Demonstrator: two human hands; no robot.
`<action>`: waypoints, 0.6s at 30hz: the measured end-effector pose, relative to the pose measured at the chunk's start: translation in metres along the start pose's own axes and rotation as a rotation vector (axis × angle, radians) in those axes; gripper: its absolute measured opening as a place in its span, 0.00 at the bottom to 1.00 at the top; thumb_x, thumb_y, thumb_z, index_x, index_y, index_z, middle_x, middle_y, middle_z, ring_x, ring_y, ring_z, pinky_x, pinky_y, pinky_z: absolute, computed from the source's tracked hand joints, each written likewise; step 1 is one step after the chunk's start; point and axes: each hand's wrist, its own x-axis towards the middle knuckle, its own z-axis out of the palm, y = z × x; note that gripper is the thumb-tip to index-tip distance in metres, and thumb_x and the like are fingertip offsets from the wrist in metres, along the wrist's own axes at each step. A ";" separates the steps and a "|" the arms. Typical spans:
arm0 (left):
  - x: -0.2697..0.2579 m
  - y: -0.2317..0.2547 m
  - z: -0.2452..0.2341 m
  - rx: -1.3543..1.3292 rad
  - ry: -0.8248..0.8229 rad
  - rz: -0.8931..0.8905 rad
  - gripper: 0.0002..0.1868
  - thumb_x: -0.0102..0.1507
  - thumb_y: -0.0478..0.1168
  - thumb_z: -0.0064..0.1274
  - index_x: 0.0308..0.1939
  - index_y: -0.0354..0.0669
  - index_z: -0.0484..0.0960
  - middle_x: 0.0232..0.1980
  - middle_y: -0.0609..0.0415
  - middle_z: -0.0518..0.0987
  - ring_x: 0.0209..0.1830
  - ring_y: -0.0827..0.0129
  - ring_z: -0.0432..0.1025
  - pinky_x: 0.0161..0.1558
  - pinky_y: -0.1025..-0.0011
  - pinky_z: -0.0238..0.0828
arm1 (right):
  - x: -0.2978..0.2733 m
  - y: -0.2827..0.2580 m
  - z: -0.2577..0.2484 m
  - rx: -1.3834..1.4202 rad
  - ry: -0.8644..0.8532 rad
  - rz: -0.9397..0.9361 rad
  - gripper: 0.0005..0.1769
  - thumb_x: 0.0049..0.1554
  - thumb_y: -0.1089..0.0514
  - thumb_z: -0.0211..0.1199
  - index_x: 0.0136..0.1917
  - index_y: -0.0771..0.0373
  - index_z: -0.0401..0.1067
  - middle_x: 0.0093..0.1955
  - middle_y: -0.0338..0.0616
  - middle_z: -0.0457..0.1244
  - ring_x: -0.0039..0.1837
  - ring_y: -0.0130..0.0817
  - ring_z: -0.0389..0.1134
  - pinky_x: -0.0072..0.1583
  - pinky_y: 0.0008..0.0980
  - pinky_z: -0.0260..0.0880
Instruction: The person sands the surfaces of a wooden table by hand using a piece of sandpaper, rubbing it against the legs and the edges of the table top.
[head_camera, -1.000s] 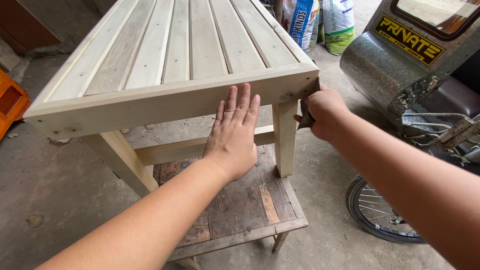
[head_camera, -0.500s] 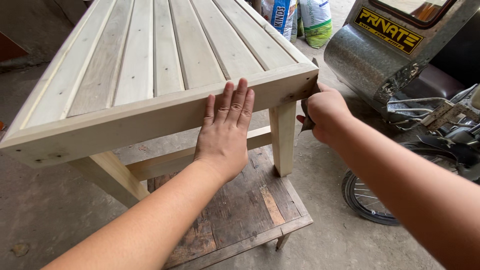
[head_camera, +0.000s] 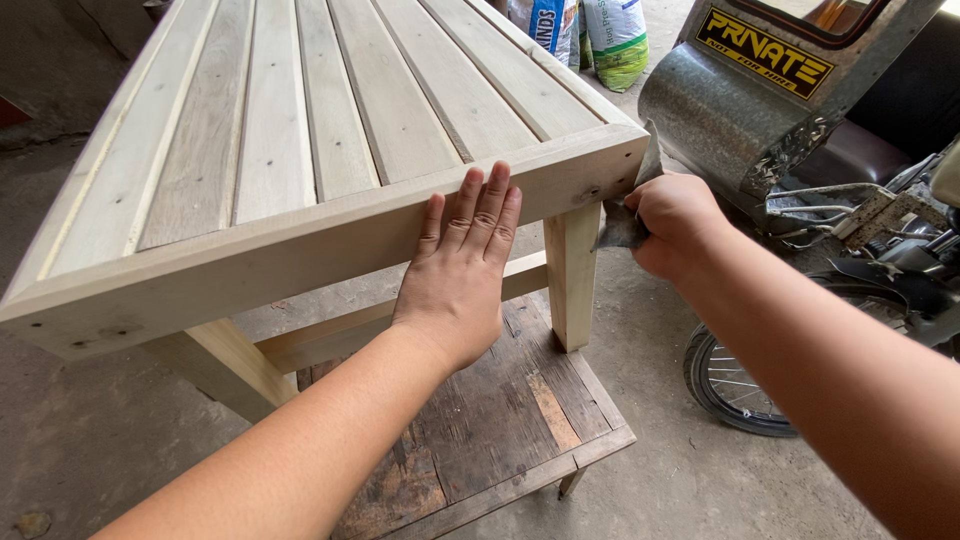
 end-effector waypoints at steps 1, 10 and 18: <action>0.000 -0.001 0.000 0.005 0.000 0.006 0.50 0.60 0.38 0.39 0.80 0.38 0.27 0.83 0.43 0.20 0.81 0.53 0.13 0.72 0.51 0.02 | 0.004 0.002 -0.001 0.025 -0.023 -0.010 0.10 0.60 0.71 0.43 0.53 0.75 0.62 0.54 0.56 0.61 0.51 0.43 0.69 0.60 0.47 0.74; 0.000 -0.002 0.002 -0.012 0.012 0.032 0.51 0.60 0.38 0.41 0.81 0.37 0.28 0.83 0.44 0.20 0.81 0.53 0.12 0.72 0.51 0.03 | -0.032 0.001 -0.014 0.086 -0.007 -0.010 0.08 0.58 0.71 0.49 0.52 0.71 0.62 0.54 0.55 0.60 0.51 0.43 0.70 0.62 0.49 0.76; 0.000 -0.006 0.010 0.117 0.043 0.053 0.50 0.61 0.39 0.40 0.82 0.37 0.31 0.83 0.42 0.21 0.80 0.51 0.12 0.71 0.50 0.01 | -0.009 0.003 -0.010 0.167 -0.027 0.023 0.11 0.58 0.72 0.49 0.55 0.78 0.58 0.54 0.58 0.59 0.51 0.46 0.70 0.63 0.51 0.76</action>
